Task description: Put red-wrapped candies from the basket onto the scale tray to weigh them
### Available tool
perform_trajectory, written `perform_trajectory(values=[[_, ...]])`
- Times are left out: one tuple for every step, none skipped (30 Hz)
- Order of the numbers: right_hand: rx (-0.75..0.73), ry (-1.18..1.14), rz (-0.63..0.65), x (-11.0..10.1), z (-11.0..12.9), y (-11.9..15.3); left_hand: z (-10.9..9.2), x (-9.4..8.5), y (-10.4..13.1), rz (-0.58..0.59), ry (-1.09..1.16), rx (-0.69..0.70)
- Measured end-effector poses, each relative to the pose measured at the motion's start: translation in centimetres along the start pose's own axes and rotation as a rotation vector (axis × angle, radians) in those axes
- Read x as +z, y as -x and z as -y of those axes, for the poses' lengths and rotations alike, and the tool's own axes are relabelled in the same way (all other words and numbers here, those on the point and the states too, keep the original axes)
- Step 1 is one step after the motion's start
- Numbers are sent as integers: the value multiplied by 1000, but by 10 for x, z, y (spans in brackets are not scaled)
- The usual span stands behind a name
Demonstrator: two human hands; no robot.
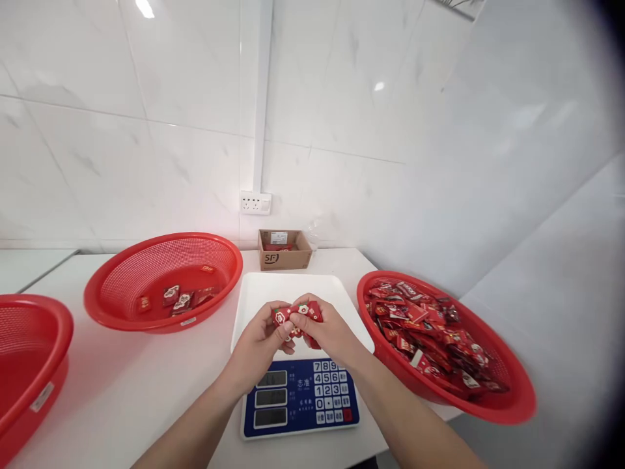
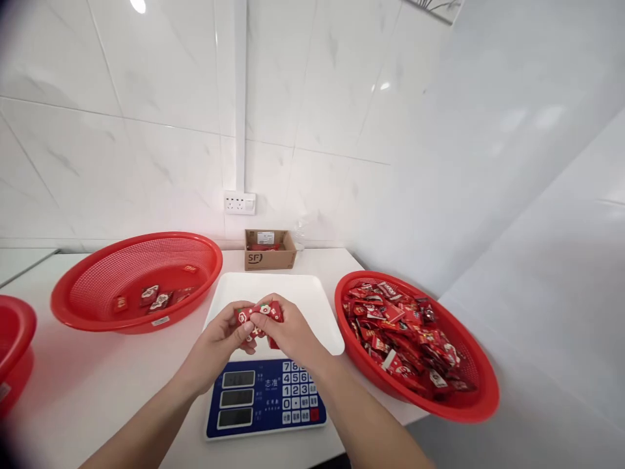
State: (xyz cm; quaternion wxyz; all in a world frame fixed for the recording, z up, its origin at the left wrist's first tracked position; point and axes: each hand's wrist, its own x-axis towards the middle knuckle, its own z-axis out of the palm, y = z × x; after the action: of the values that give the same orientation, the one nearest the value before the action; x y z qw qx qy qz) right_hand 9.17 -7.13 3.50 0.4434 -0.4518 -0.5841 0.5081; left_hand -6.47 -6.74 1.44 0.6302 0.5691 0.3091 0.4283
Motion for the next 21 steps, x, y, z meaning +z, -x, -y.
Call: perform_trajectory(values=[[5,-7,-10,4,-2,-3,1,-4,-1,-32,14,2],[14,-22,-30,6,-3,-5,1,-7,-2,-59,23,11],[25,-39,-53,6,-5,-8,1,-11,-3,-79,28,20],[37,-56,-72,5,-5,-9,1,-14,-4,-91,32,28],[49,-79,-84,4,-6,-10,1,-16,-4,-98,36,34],[65,-112,-84,2,-6,-11,0,-18,-4,-95,42,33],[81,-154,-71,0,-5,-11,0,-18,-4,-78,50,27],[99,-199,-49,-1,-5,-11,-1,-18,-5,-55,61,17],[115,-233,-29,-2,-5,-11,-1,-18,-5,-37,70,8],[124,-229,-21,-3,-5,-11,-1,-18,-6,-28,72,3],[126,-187,-28,-4,-5,-12,-1,-19,-7,-30,59,3],[123,-117,-50,-5,-6,-13,0,-20,-8,-46,27,11],[117,-35,-82,-7,-7,-15,2,-21,-10,-74,-32,28],[113,43,-118,-10,-9,-17,3,-23,-11,-111,-122,49],[109,105,-152,-14,-12,-20,5,-26,-13,-151,-243,72],[106,149,-180,-18,-15,-22,7,-28,-14,-194,-391,95],[104,182,-199,-23,-17,-24,9,-31,-15,-239,-551,119],[102,222,-214,-27,-20,-25,11,-33,-15,-278,-709,145],[100,267,-228,-32,-23,-26,13,-34,-15,-302,-845,173],[100,312,-240,-37,-25,-26,14,-35,-14,-308,-950,206],[100,356,-250,-40,-27,-25,15,-35,-13,-293,-1024,241]])
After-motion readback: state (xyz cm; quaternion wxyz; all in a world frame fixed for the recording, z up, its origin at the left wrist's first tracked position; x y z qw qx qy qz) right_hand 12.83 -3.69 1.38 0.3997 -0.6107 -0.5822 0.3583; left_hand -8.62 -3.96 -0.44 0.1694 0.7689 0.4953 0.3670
